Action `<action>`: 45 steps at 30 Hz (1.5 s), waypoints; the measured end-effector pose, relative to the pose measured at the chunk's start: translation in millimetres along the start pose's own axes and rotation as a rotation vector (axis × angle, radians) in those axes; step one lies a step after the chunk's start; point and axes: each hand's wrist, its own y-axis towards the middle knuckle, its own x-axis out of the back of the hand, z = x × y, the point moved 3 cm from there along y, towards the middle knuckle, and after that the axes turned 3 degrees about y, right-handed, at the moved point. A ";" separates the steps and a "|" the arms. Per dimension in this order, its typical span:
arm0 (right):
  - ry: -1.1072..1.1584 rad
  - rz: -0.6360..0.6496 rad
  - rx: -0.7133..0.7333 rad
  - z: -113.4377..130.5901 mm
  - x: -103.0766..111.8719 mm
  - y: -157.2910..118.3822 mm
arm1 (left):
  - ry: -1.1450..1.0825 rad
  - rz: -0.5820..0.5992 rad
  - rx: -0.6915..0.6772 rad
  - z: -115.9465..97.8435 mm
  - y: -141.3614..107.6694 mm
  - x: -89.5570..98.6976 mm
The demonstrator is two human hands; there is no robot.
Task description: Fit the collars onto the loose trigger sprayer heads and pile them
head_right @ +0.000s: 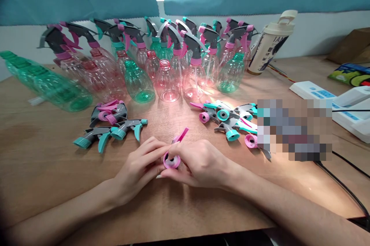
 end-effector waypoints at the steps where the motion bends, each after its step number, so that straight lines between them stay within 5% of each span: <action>1: -0.014 0.014 0.008 0.7 0.5 0.7 | -0.001 0.000 0.004 0.1 -0.1 0.1; 14: -0.126 0.133 0.080 5.5 6.4 8.4 | -0.005 0.063 0.029 -6.4 4.1 -2.1; 23: -0.136 0.385 -0.070 7.5 23.4 7.3 | 0.042 0.017 -0.005 -0.1 0.6 0.4; 34: -0.297 0.327 0.073 19.8 24.1 14.2 | 0.129 0.070 -0.008 -2.5 2.8 -2.9; 45: 0.004 0.397 -0.235 7.5 23.0 2.2 | 0.034 0.095 0.001 -8.4 2.4 -4.7</action>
